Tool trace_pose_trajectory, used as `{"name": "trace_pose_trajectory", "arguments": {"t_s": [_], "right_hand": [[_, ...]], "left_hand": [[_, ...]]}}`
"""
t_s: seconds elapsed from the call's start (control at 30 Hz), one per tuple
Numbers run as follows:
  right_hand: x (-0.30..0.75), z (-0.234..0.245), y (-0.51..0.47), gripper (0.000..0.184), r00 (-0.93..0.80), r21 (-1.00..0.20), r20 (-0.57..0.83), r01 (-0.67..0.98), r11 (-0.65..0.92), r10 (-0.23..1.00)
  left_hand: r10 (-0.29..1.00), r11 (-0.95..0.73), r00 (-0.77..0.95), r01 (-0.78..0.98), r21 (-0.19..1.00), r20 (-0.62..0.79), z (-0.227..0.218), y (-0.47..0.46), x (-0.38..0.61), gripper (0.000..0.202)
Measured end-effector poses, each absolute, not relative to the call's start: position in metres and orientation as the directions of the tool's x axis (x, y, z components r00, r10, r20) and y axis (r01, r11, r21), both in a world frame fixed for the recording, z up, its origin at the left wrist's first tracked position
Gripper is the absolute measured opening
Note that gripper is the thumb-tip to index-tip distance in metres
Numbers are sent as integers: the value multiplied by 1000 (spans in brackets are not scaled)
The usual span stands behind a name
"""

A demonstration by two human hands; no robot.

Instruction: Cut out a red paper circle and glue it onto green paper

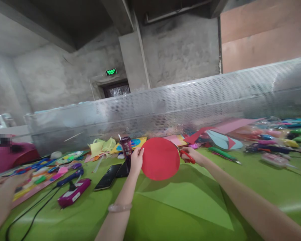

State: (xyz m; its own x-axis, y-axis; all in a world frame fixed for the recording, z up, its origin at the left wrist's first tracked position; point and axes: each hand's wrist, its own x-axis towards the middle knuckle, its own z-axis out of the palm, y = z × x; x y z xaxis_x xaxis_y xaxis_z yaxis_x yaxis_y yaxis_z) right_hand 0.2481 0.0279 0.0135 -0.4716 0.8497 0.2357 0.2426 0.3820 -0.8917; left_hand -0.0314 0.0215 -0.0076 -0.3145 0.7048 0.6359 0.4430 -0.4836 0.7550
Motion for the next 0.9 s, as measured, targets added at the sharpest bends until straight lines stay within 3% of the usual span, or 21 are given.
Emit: {"name": "trace_pose_trajectory", "arguments": {"t_s": [0.9], "right_hand": [[249,4,36,7,-472,-845,272,299,442,839]], "left_hand": [[721,-499,-307,392,773,621,-7,19,-29,30]]}}
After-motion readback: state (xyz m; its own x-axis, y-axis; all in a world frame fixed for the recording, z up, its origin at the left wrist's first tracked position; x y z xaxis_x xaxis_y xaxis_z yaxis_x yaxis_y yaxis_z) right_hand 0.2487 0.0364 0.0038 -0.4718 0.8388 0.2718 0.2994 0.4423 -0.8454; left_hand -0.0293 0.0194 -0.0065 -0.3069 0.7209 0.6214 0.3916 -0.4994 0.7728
